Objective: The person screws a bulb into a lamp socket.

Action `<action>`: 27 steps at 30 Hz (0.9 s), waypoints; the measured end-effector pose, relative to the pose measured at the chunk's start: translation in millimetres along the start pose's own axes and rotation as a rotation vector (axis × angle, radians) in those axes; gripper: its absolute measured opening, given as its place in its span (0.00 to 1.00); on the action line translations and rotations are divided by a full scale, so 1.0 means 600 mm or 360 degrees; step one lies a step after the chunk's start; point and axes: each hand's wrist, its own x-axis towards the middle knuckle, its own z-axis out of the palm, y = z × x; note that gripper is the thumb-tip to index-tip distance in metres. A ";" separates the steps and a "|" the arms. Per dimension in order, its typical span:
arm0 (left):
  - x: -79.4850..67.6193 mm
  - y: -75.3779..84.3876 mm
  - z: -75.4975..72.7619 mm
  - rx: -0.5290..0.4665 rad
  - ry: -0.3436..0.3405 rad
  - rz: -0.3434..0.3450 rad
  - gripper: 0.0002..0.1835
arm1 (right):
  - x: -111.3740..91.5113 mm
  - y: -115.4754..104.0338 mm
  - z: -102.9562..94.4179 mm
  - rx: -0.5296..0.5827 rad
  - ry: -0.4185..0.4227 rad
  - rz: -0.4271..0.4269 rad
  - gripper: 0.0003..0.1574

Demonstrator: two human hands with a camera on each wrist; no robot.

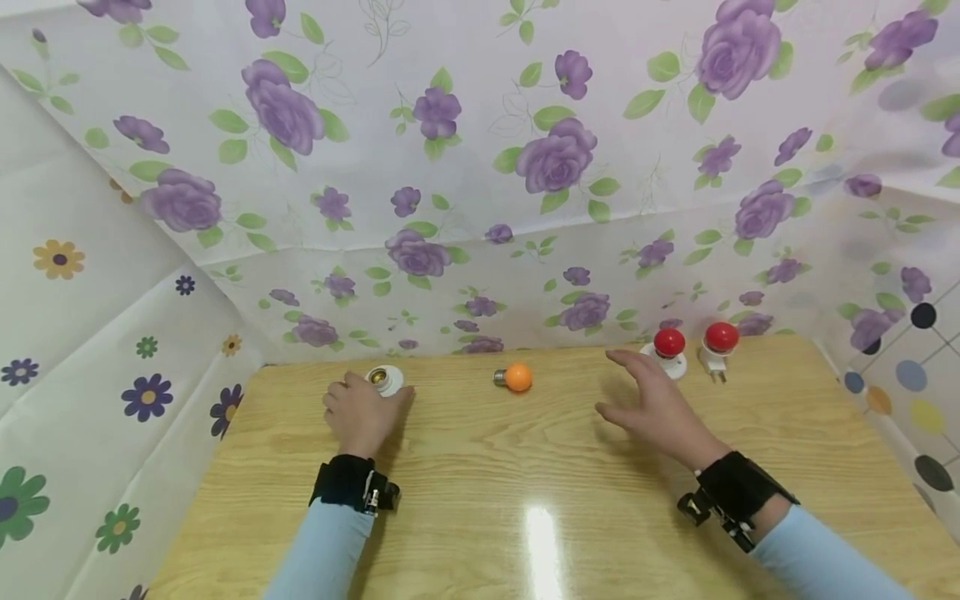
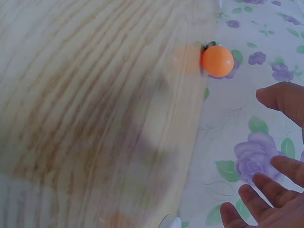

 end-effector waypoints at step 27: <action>0.016 -0.009 0.009 0.0127 -0.0096 -0.0033 0.46 | -0.005 -0.003 0.011 -0.0007 -0.0058 -0.0075 0.46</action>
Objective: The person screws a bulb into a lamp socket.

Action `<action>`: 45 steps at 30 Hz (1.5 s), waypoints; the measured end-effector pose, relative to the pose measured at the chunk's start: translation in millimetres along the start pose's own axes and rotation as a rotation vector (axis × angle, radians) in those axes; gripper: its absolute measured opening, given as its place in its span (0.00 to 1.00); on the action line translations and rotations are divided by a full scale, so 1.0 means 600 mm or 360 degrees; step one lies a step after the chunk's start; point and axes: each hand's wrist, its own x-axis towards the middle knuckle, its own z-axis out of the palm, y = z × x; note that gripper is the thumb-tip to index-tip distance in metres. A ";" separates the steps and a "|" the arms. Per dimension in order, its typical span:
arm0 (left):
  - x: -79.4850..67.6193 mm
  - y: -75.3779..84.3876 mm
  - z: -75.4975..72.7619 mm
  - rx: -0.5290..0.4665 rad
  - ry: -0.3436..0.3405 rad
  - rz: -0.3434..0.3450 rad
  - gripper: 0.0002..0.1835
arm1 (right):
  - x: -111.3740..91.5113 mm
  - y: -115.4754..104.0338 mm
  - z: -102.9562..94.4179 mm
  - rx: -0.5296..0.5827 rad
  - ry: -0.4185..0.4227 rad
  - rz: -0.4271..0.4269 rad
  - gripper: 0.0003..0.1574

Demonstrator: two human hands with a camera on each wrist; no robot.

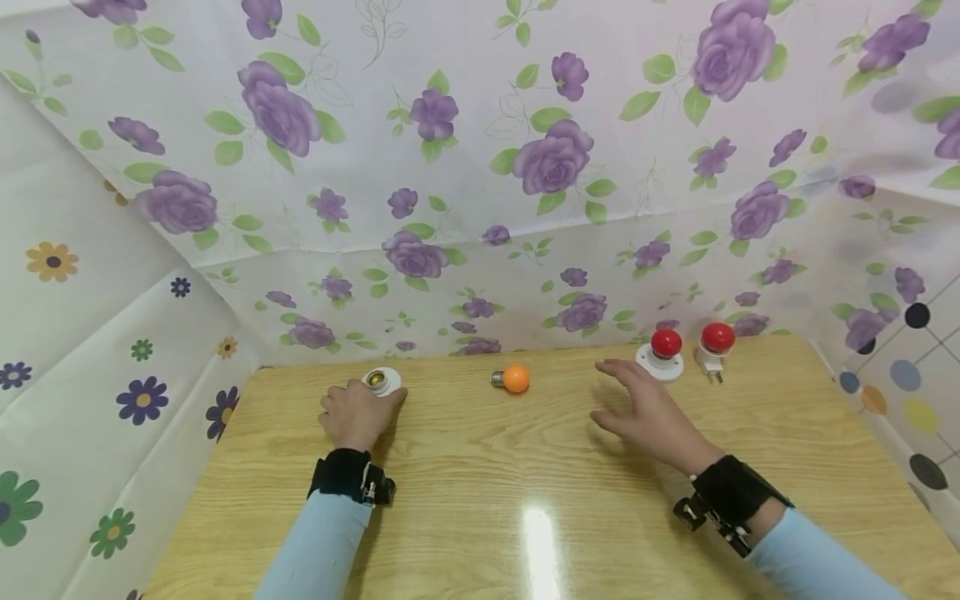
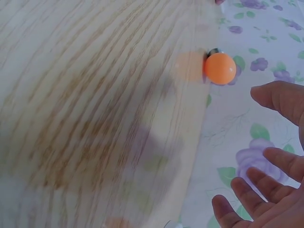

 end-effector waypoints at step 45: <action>-0.147 0.111 0.009 -0.0930 -0.0056 0.0729 0.43 | 0.101 -0.032 0.066 0.0011 -0.0194 0.0133 0.53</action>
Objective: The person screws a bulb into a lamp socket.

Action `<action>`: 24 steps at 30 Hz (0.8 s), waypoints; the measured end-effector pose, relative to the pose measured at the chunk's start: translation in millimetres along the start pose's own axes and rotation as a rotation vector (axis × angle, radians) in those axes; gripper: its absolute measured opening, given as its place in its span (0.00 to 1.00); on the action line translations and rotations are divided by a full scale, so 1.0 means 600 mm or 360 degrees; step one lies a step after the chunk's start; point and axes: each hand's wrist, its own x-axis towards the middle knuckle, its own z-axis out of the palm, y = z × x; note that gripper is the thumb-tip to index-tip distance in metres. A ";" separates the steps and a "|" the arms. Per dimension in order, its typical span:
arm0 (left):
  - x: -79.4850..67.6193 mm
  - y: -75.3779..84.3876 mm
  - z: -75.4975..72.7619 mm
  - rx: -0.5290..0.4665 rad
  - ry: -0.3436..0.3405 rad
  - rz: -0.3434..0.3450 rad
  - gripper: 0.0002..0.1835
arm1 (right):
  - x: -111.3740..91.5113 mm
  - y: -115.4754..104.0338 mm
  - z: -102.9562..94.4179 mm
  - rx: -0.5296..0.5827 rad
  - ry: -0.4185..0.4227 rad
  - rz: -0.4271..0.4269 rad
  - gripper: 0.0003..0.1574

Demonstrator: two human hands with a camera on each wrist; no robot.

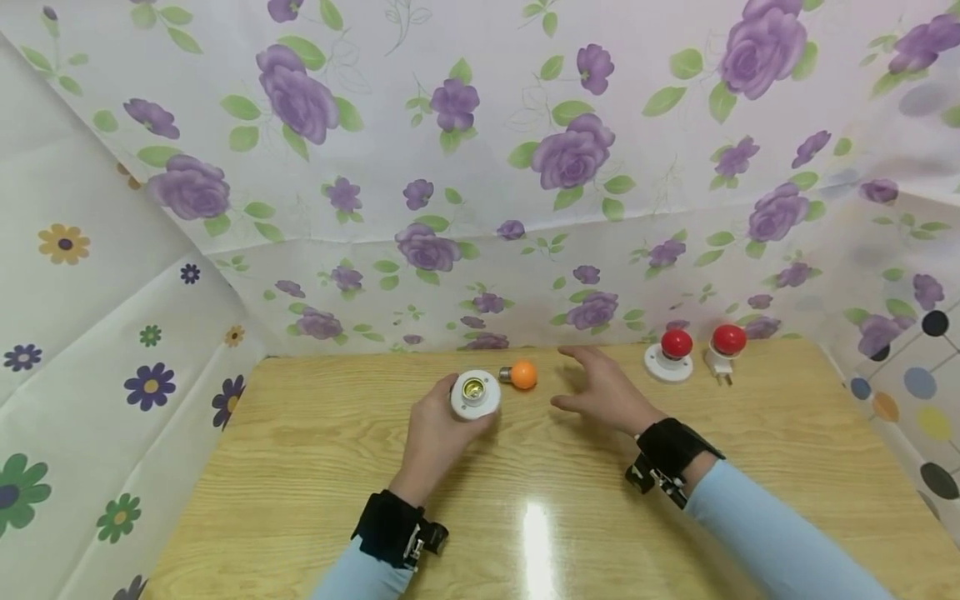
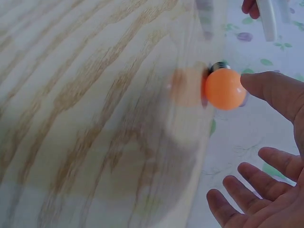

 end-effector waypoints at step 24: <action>-0.004 -0.008 0.002 -0.0005 0.0029 0.0126 0.37 | 0.075 -0.031 0.072 -0.0228 -0.0078 -0.0096 0.48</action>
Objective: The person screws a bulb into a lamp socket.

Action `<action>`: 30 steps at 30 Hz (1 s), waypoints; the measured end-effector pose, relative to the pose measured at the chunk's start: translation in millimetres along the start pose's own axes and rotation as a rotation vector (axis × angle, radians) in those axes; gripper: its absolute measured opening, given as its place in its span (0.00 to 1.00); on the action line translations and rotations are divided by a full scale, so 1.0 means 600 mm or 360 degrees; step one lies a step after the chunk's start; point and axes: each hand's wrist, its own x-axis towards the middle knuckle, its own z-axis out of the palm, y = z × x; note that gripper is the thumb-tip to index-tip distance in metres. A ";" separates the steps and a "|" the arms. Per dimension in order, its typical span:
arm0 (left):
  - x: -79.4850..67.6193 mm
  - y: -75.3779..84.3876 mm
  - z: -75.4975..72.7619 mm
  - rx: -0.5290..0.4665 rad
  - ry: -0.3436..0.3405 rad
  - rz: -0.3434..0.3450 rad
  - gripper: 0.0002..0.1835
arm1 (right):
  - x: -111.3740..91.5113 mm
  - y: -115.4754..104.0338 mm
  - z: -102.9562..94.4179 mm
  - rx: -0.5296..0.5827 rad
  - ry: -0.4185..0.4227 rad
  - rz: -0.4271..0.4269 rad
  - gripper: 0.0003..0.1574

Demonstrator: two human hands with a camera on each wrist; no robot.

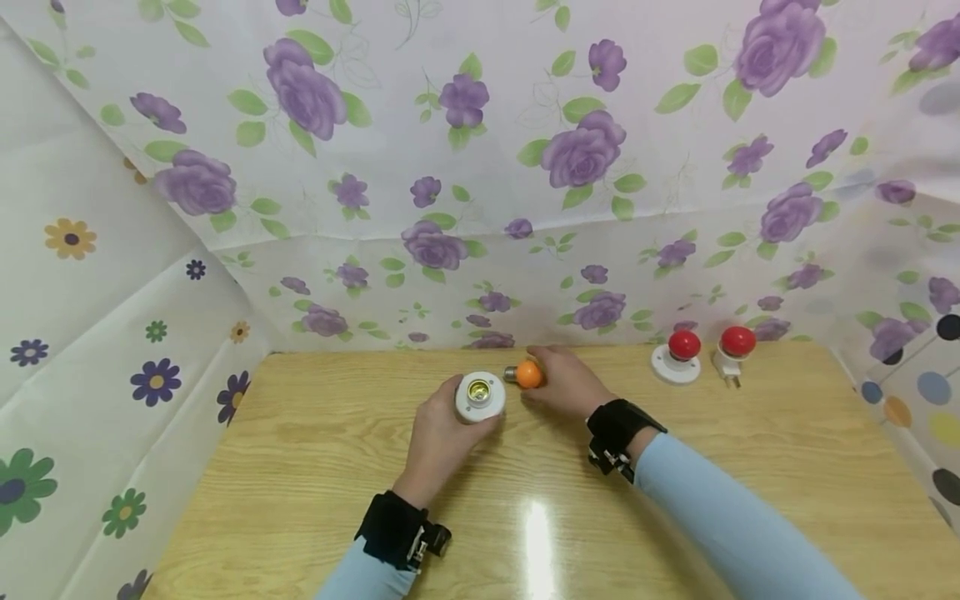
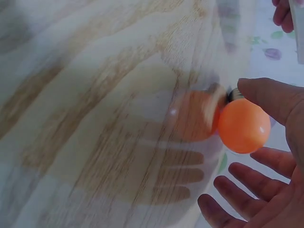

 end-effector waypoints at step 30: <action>-0.002 0.007 0.014 0.0019 -0.0029 -0.0002 0.41 | -0.042 0.006 -0.034 0.0184 0.0049 0.0024 0.31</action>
